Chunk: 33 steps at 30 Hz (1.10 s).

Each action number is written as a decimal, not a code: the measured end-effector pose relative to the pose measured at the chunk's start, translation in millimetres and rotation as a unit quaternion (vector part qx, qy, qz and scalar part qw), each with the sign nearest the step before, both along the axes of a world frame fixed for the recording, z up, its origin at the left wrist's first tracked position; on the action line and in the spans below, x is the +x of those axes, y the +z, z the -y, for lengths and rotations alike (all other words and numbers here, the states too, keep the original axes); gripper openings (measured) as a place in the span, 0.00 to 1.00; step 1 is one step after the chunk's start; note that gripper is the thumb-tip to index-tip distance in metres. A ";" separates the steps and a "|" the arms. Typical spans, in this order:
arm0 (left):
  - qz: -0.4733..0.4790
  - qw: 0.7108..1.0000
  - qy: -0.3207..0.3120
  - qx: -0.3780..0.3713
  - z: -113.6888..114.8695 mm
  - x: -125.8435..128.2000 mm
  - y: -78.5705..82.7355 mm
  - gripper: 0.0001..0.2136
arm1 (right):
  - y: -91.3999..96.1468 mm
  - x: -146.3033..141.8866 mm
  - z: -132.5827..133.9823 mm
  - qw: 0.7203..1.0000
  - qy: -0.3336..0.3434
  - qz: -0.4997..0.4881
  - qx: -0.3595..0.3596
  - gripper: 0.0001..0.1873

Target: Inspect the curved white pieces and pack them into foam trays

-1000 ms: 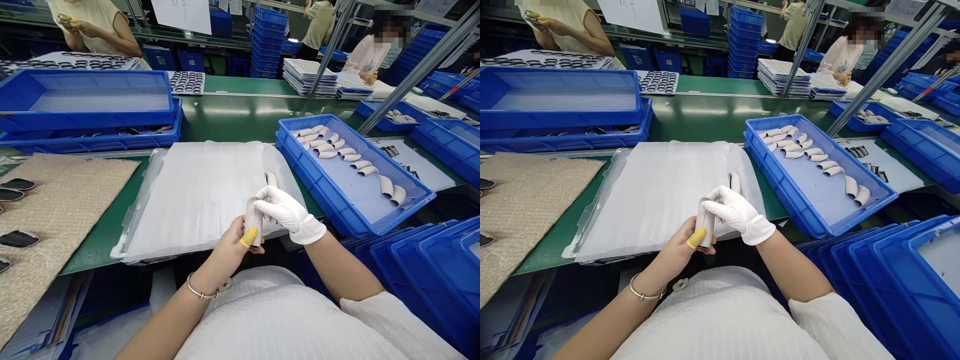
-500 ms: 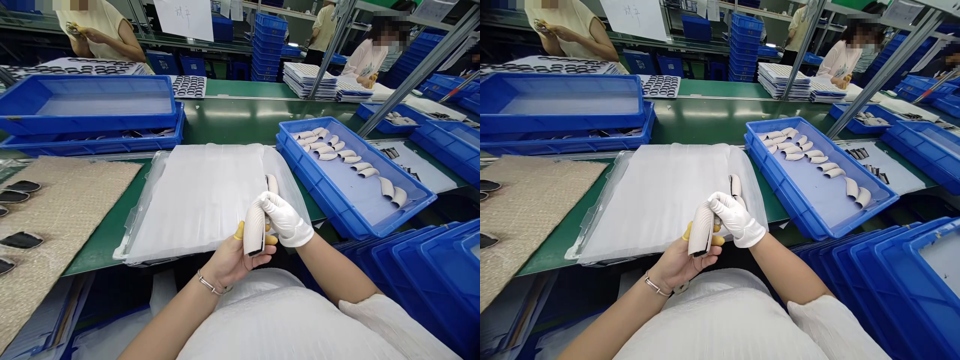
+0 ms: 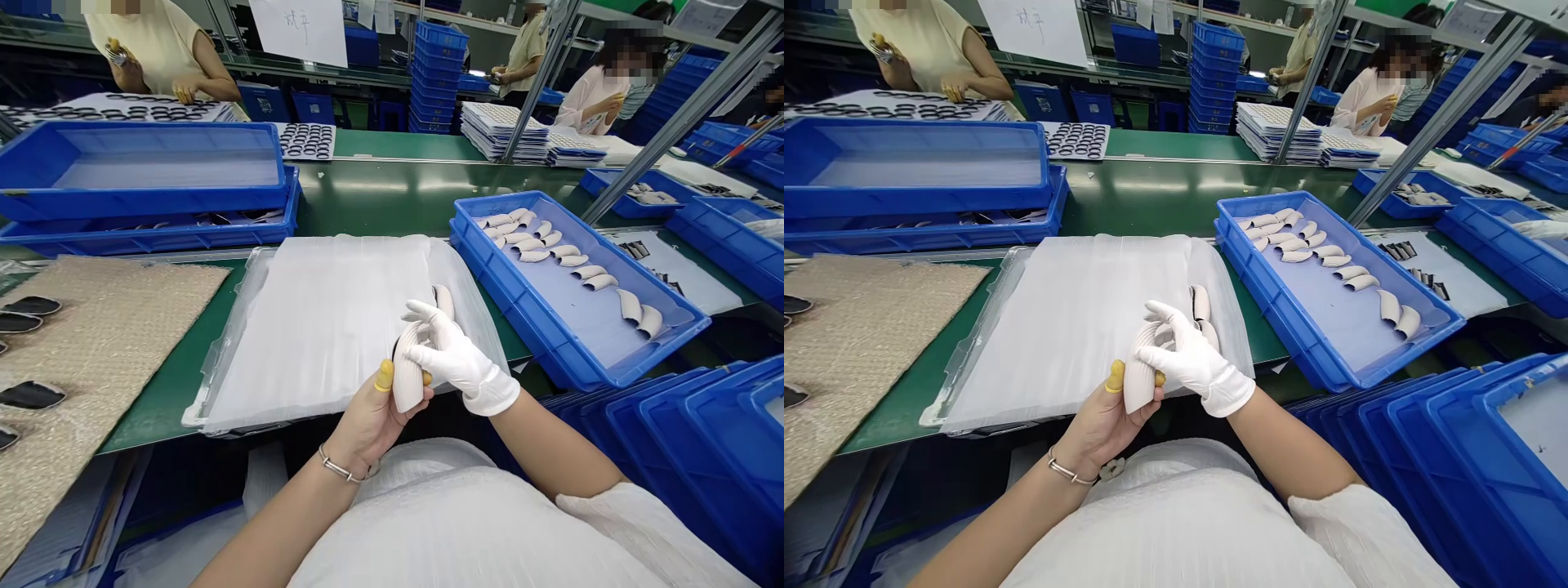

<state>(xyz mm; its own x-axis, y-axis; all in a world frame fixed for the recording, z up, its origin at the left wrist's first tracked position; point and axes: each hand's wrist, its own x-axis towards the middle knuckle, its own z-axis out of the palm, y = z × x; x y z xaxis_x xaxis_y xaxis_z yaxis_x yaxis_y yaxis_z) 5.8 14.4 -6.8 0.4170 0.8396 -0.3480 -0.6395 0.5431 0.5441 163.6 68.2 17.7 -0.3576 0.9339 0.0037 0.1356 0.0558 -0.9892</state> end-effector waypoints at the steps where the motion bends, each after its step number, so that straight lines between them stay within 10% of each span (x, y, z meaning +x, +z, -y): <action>1: -0.010 1.000 0.006 0.004 -0.8 -0.2 -0.7 0.24 | 0.1 0.7 3.2 0.999 0.002 0.030 0.016 0.44; 10: -0.123 0.991 0.041 0.029 -4.3 -3.9 -4.6 0.26 | 10.0 12.6 19.4 0.896 0.059 0.264 0.353 0.56; 19: -0.269 0.958 0.022 0.091 -11.1 -1.4 5.7 0.25 | 21.6 -0.9 17.5 0.838 0.096 0.366 0.393 0.31; 24: -0.300 0.947 0.023 0.110 -10.7 -6.7 5.4 0.23 | 16.0 -2.5 18.8 0.865 0.068 0.333 0.368 0.27; 33: 0.037 0.996 -0.076 0.006 -4.5 -4.3 1.6 0.13 | 4.6 0.0 14.2 0.961 0.072 0.048 0.263 0.41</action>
<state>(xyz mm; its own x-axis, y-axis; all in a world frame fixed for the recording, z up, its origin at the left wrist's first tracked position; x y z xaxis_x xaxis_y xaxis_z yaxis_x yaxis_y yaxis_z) 1.5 18.9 -5.2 0.5639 0.7686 -0.3022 -0.5893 0.6308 0.5047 163.6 54.0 22.4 -0.5050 0.7528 0.4222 0.1783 0.5696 -0.8023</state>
